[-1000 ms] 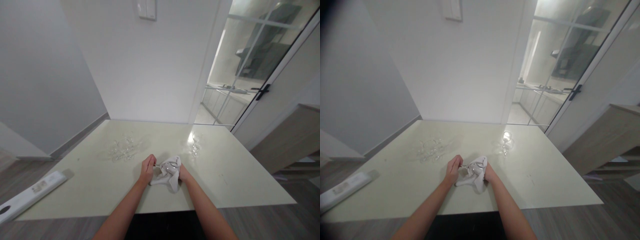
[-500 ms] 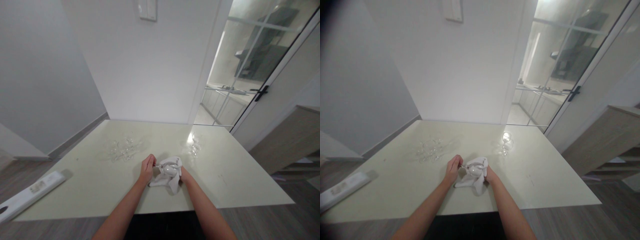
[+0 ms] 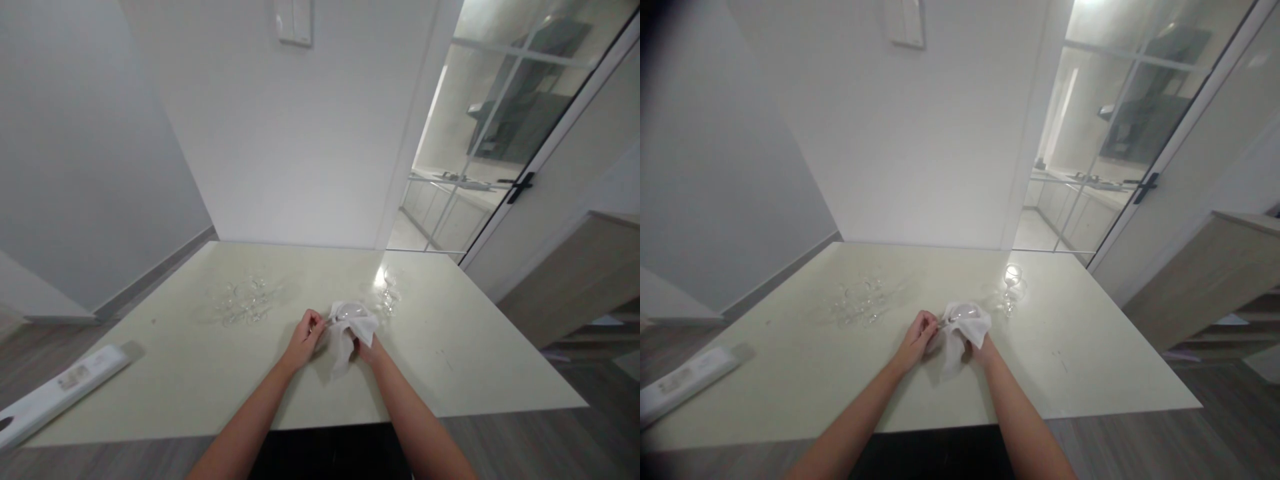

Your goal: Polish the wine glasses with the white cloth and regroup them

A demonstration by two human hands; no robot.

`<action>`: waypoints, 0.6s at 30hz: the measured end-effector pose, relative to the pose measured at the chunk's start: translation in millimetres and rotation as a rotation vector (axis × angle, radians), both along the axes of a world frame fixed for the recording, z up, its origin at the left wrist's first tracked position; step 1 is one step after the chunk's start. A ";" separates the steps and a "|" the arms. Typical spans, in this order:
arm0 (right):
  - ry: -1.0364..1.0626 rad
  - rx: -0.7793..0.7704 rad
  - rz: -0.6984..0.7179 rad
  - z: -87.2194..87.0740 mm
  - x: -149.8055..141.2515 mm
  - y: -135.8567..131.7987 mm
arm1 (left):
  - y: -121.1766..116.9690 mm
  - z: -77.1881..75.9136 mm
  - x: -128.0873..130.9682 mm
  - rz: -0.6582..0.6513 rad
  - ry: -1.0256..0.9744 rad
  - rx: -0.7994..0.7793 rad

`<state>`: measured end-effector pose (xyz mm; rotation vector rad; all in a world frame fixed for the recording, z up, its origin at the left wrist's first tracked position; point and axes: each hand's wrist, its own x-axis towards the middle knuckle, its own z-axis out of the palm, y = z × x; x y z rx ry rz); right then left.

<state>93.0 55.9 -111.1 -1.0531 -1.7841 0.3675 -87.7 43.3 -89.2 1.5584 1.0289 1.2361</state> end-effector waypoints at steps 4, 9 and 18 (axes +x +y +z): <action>0.449 -0.253 0.060 -5.5 0.0 3.1 | -4.3 8.2 1.8 -0.223 0.099 0.024; 1.023 -0.704 0.200 -4.1 1.9 1.6 | 0.8 10.6 -2.2 -0.099 0.064 -0.048; 0.711 -1.085 0.456 -11.7 -3.6 -15.0 | 8.6 -1.0 -7.6 -0.125 -0.139 -0.088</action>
